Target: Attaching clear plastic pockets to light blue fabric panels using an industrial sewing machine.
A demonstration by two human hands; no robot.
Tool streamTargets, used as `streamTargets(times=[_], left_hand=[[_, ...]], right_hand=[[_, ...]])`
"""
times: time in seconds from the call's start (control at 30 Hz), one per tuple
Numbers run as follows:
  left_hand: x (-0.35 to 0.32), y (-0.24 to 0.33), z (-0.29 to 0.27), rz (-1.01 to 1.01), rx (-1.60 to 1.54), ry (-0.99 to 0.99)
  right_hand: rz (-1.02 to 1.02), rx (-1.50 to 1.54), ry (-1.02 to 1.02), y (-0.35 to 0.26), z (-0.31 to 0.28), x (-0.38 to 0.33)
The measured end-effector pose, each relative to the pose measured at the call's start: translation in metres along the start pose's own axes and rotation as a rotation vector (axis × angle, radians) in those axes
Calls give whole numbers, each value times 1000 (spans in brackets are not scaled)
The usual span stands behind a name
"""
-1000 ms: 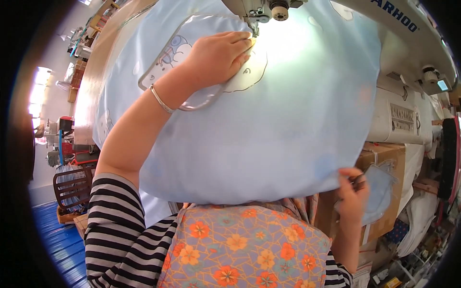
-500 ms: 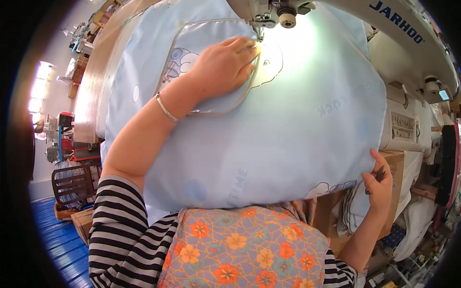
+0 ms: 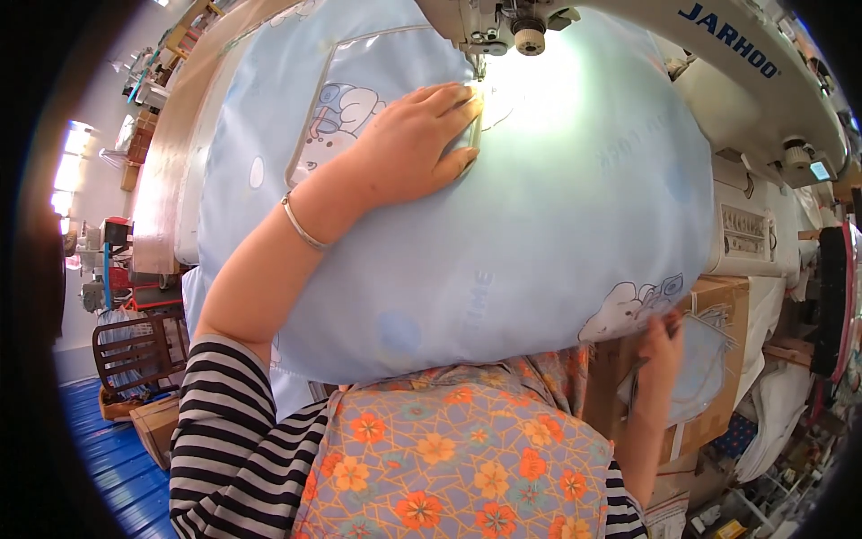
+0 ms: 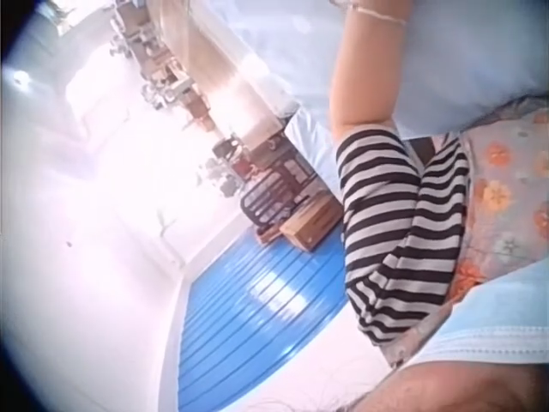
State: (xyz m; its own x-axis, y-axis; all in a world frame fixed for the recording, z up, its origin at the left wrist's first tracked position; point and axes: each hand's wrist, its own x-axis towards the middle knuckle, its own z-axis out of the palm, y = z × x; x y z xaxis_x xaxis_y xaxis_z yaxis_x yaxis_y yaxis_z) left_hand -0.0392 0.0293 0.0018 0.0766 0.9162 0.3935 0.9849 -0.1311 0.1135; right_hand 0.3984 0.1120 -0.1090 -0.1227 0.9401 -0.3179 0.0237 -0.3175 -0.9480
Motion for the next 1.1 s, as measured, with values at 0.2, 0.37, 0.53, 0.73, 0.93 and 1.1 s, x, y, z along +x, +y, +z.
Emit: streamTargets(times=[0.2,0.37,0.53,0.73,0.93,1.1], left_hand=[[-13,15,-15,45,-79,-92],[-16,19,-7,30,-30,-70],[-20,28,3,-22,26,-4],[-21,32,0,-56,22,47],[-14,20,1,-21,-12,105],[-7,13,-1,-28,-57,96]], right_hand=[[548,707,-204,30,60,-62],[502,507,-308,24,71,-78],[253,250,-374,36,60,-93],[332,416,-273,21,70,-96],[174,309,-150,16,68,-82],[106,249,-62,-12,78,-76]])
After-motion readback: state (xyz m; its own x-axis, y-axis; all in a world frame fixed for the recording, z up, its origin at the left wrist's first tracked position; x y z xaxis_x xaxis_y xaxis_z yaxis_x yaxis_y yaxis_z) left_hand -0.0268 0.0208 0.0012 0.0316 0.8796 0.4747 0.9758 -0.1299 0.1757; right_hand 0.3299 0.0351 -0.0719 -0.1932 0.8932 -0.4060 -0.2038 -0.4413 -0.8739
